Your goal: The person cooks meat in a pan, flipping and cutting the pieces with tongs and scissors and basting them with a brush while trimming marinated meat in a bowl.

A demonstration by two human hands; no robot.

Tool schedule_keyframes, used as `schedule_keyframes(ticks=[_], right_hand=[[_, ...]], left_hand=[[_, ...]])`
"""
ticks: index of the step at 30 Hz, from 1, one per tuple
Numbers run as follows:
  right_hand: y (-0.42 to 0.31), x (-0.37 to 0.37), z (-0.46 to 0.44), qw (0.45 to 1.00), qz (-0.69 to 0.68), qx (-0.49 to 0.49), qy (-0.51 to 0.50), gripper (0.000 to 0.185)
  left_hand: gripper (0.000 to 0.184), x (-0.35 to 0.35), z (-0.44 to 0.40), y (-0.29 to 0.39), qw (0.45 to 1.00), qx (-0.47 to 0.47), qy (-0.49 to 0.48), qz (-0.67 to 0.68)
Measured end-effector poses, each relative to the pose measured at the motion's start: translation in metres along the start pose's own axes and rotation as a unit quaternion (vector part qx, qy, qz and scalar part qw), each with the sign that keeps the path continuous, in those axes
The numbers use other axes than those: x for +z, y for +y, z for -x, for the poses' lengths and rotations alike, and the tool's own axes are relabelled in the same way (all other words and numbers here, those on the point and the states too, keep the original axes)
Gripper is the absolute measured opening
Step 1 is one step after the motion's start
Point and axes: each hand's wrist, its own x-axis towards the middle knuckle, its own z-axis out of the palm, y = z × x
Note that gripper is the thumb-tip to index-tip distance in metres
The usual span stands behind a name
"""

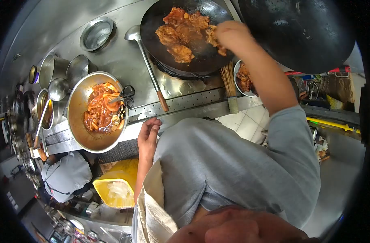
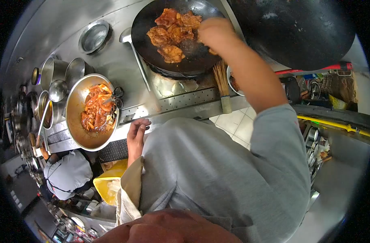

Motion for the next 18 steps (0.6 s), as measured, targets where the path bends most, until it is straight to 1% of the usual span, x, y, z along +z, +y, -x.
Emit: schedule_keyframes(ticks=[1, 2, 3, 4, 6, 7, 8, 9, 10, 12, 13, 14, 15, 16, 18], right_hand=[[-0.013, 0.021, -0.021, 0.999, 0.04, -0.015, 0.004, 0.026], [-0.036, 0.012, -0.026, 0.998, 0.028, -0.021, -0.044, 0.025], [-0.048, 0.036, -0.048, 0.999, -0.005, 0.024, -0.02, 0.026], [-0.056, 0.04, -0.056, 1.0, -0.005, 0.021, -0.02, 0.026], [-0.065, 0.047, -0.069, 0.991, 0.043, -0.038, -0.123, 0.028], [-0.059, 0.055, -0.079, 0.993, 0.023, -0.061, -0.1, 0.028], [-0.044, 0.059, -0.086, 0.993, 0.025, -0.062, -0.101, 0.028], [-0.037, 0.035, -0.074, 0.984, -0.049, -0.005, -0.169, 0.028], [-0.029, 0.021, -0.067, 0.964, -0.121, 0.053, -0.233, 0.027], [-0.006, 0.021, -0.062, 0.989, 0.007, 0.016, -0.144, 0.021], [0.013, 0.033, -0.065, 0.989, 0.007, 0.014, -0.146, 0.021], [0.035, 0.053, -0.071, 0.994, 0.037, -0.018, -0.099, 0.021], [0.04, 0.06, -0.071, 0.995, 0.065, -0.049, -0.053, 0.021], [0.043, 0.069, -0.071, 0.995, 0.063, -0.05, -0.055, 0.021], [0.045, 0.082, -0.06, 0.999, 0.035, -0.041, -0.004, 0.02]], left_hand=[[0.029, 0.001, 0.0, 0.0, 1.0, -0.002, 0.004, 0.011], [0.029, 0.0, 0.001, -0.001, 1.0, -0.004, 0.01, 0.021], [0.029, -0.001, 0.003, -0.001, 1.0, -0.004, 0.013, 0.021], [0.029, -0.002, 0.004, -0.001, 1.0, 0.0, 0.021, 0.02], [0.03, -0.005, 0.007, -0.002, 0.999, 0.005, 0.031, 0.02], [0.03, -0.008, 0.008, -0.003, 0.999, 0.006, 0.043, 0.013], [0.03, -0.011, 0.01, -0.005, 0.998, 0.006, 0.054, 0.007], [0.03, -0.012, 0.012, -0.007, 0.998, 0.004, 0.054, 0.009], [0.03, -0.013, 0.012, -0.009, 0.998, -0.001, 0.065, 0.013], [0.03, -0.015, 0.013, -0.013, 0.997, -0.006, 0.078, 0.017], [0.03, -0.016, 0.013, -0.015, 0.997, -0.009, 0.077, 0.013], [0.03, -0.016, 0.012, -0.016, 0.997, -0.011, 0.075, 0.007], [0.03, -0.014, 0.011, -0.013, 0.997, -0.013, 0.077, 0.006], [0.03, -0.01, 0.01, -0.01, 0.997, -0.014, 0.076, -0.005], [0.03, -0.003, 0.007, -0.004, 0.997, -0.017, 0.075, -0.017]])
